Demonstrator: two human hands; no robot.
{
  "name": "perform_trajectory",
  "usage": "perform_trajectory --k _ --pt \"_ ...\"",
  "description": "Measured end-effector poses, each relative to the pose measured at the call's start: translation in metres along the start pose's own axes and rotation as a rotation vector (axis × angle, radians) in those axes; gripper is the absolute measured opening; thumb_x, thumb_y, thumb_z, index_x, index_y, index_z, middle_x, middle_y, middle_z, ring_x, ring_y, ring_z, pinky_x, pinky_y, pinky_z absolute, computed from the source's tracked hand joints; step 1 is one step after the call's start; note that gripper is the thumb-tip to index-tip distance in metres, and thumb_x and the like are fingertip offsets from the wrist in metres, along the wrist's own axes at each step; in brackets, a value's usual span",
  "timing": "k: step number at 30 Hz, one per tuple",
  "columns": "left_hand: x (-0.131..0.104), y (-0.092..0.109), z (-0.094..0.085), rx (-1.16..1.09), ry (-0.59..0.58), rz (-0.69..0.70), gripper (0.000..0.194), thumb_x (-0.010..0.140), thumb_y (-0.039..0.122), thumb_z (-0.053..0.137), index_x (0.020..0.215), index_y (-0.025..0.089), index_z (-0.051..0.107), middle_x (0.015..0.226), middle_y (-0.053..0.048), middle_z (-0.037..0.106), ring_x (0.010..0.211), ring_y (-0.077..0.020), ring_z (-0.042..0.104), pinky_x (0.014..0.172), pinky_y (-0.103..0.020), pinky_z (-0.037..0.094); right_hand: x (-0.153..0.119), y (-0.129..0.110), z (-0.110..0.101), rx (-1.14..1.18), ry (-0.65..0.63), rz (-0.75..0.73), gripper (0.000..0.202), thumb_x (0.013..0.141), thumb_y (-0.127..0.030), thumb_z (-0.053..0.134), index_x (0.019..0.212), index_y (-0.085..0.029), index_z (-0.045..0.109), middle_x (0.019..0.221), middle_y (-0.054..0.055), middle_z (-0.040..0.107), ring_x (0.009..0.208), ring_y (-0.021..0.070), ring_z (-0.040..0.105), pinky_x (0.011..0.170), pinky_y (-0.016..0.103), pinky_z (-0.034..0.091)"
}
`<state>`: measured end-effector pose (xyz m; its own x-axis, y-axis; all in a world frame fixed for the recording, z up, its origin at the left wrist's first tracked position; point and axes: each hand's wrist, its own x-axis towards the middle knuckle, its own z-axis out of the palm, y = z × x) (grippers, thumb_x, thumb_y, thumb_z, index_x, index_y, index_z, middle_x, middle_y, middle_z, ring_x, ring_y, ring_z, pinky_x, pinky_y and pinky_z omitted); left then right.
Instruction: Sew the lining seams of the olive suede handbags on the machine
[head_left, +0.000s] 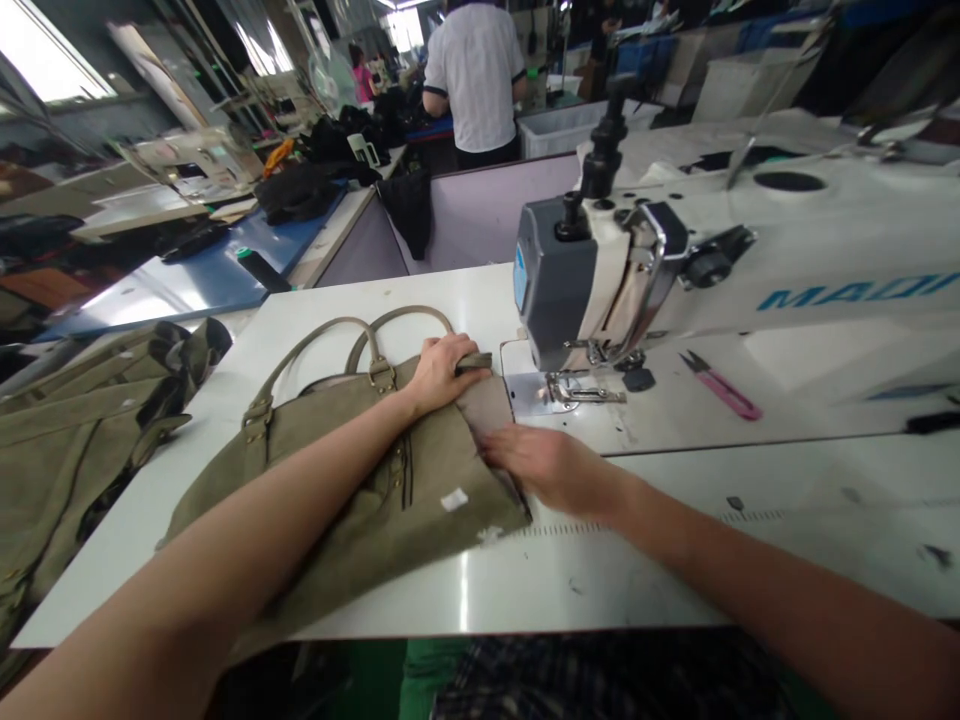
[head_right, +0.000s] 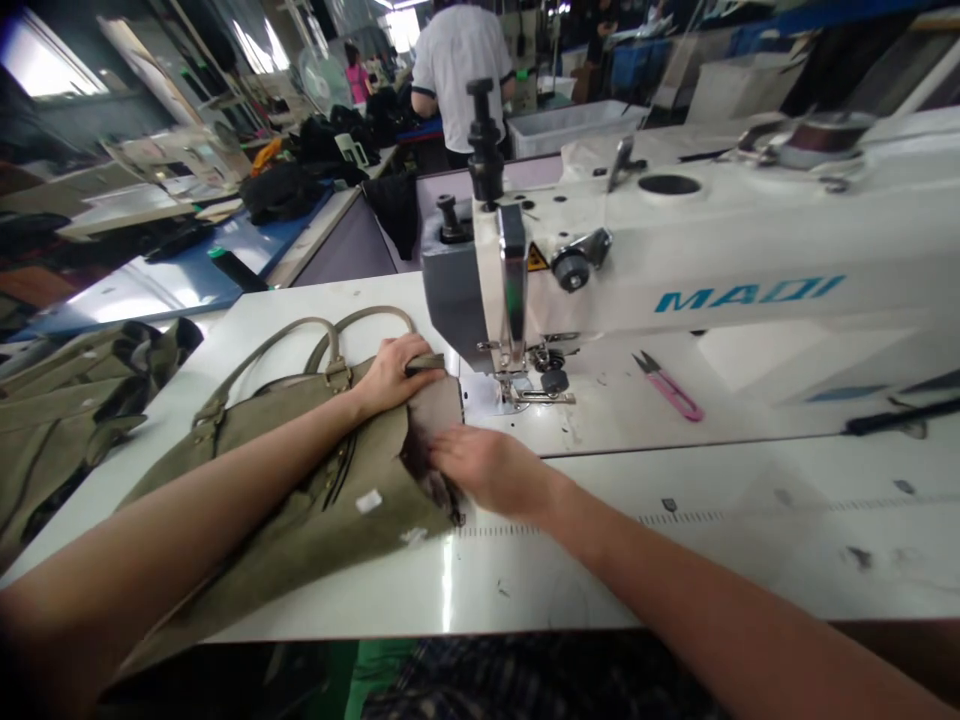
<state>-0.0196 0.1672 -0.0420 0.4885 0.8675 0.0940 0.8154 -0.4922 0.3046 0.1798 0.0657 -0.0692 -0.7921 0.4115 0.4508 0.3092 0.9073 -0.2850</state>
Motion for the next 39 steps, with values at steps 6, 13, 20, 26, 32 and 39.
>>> perform_trajectory --k 6,13,20,26,32,39 --pt "0.046 0.031 0.012 0.013 -0.097 0.026 0.02 0.078 0.03 0.067 0.094 0.019 0.066 0.11 -0.007 0.063 0.106 -0.0267 0.055 0.093 -0.04 0.042 -0.026 0.006 -0.024 -0.01 -0.02 0.011 0.035 0.088 -0.003 0.039 0.113 -0.002 0.063 0.118 0.018 0.067 0.114 0.024 0.061 0.103 0.037 0.048" --pt "0.017 0.072 0.027 0.006 -0.064 -0.11 0.021 0.079 0.032 0.065 0.091 0.014 0.067 0.11 -0.012 0.061 0.108 -0.0331 0.053 0.094 -0.053 0.042 -0.068 -0.018 -0.031 0.03 0.008 0.058 0.044 0.085 0.003 0.034 0.119 -0.003 0.061 0.123 0.015 0.065 0.121 0.0207 0.056 0.108 0.038 0.043" --pt "0.029 0.059 0.034 -0.064 -0.003 -0.061 0.016 0.076 0.027 0.066 0.09 0.02 0.065 0.112 -0.007 0.061 0.115 -0.0307 0.049 0.099 -0.05 0.041 -0.061 -0.013 -0.025 0.021 0.016 0.105 0.04 0.086 0.0 0.039 0.118 -0.001 0.062 0.124 0.019 0.063 0.123 0.0238 0.055 0.108 0.042 0.042" --pt "0.04 0.051 0.031 -0.105 -0.035 0.023 0.013 0.071 0.023 0.069 0.083 0.021 0.066 0.105 -0.003 0.065 0.113 -0.0287 0.053 0.099 -0.045 0.043 -0.057 -0.015 -0.023 -0.01 -0.054 0.101 0.038 0.087 -0.002 0.043 0.12 -0.003 0.062 0.131 0.021 0.058 0.129 0.0268 0.048 0.11 0.044 0.038" --pt "0.041 0.049 0.035 -0.103 -0.031 0.028 0.015 0.072 0.028 0.069 0.085 0.021 0.066 0.103 -0.003 0.065 0.109 -0.0276 0.055 0.097 -0.044 0.044 -0.059 -0.014 -0.024 0.005 -0.069 0.096 0.039 0.088 -0.002 0.041 0.121 -0.002 0.061 0.133 0.022 0.055 0.131 0.028 0.045 0.11 0.046 0.038" --pt "0.036 0.051 0.04 -0.053 0.032 0.039 0.011 0.072 0.02 0.062 0.083 0.019 0.062 0.1 -0.006 0.063 0.103 -0.0294 0.055 0.092 -0.048 0.045 -0.06 -0.012 -0.029 0.061 -0.037 0.122 0.043 0.086 0.001 0.036 0.12 -0.005 0.061 0.128 0.018 0.061 0.128 0.0235 0.049 0.109 0.042 0.04"
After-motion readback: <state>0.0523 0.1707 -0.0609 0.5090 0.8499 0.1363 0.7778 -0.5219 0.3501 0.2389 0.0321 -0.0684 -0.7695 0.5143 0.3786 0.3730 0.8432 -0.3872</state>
